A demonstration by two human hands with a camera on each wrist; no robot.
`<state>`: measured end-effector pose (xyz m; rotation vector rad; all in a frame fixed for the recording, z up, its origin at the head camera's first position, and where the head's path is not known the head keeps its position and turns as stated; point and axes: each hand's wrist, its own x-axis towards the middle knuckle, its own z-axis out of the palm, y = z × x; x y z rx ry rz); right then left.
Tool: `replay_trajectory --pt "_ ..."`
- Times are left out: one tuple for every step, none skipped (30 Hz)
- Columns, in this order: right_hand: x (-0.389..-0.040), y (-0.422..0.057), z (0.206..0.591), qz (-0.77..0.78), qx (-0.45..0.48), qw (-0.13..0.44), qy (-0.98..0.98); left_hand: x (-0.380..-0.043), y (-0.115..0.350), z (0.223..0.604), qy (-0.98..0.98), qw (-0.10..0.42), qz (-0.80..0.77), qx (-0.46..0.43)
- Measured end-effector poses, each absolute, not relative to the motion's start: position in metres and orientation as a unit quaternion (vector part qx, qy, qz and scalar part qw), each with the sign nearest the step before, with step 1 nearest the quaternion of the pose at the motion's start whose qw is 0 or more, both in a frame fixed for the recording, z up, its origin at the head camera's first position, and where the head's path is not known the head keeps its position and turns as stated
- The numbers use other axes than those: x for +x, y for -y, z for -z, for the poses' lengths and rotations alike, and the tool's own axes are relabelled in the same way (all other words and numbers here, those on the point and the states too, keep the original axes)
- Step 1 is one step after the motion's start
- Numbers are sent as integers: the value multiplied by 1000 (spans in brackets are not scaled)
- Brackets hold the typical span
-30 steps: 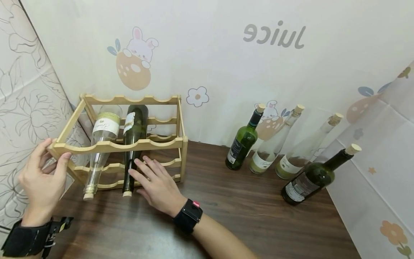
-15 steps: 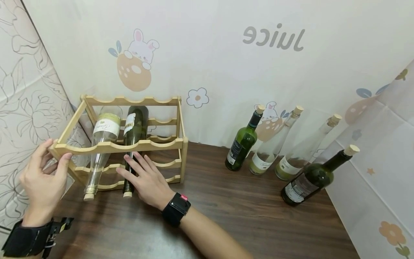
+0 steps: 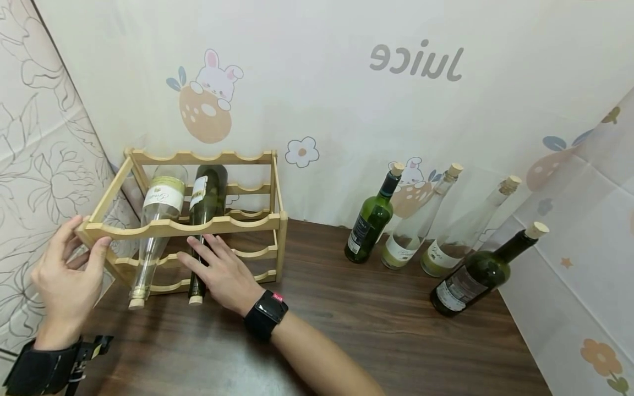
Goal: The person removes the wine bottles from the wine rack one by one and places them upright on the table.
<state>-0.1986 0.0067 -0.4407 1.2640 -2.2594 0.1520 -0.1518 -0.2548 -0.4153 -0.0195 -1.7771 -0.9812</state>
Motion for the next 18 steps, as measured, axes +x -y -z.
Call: replay_trajectory --pt "-199 -7 440 -56 470 269 839 -152 255 415 744 527 411 -9" --pt "-199 -7 439 -53 471 268 839 -152 255 415 745 527 410 -9" --pt "-200 -8 438 -50 473 269 838 -152 255 415 745 526 410 -9" --pt "-201 -8 437 -49 476 270 835 -152 255 415 745 526 410 -9" --pt "-201 -9 436 -47 479 271 833 -152 255 415 745 526 410 -9" --pt "-202 -9 435 -44 482 273 831 -152 255 415 746 526 409 -9" --pt "-203 -9 435 -42 485 275 829 -152 255 415 746 526 408 -8" --pt "-204 -10 434 -40 488 277 827 -152 255 415 746 526 408 -8" --pt "-205 -10 433 -40 491 279 824 -152 255 415 746 527 408 -8" --pt "-206 -10 432 -40 494 281 822 -152 255 415 746 527 408 -9" --pt "-206 -10 432 -39 495 283 821 -152 255 415 746 526 408 -9" --pt "-206 -10 431 -40 497 286 819 -152 255 416 745 526 409 -9" --pt "-206 -10 432 -40 498 289 817 -152 255 416 745 527 409 -10" --pt "-207 -10 432 -38 499 293 815 -152 255 416 745 527 409 -10" --pt "-207 -11 433 -38 499 296 813 -152 256 417 745 528 408 -10" --pt "-207 -11 433 -37 499 301 812 -152 256 417 745 528 408 -10" --pt "-207 -11 434 -37 499 305 810 -152 256 417 745 528 408 -10" --pt "-208 -11 435 -37 499 308 809 -152 256 417 745 528 408 -10"
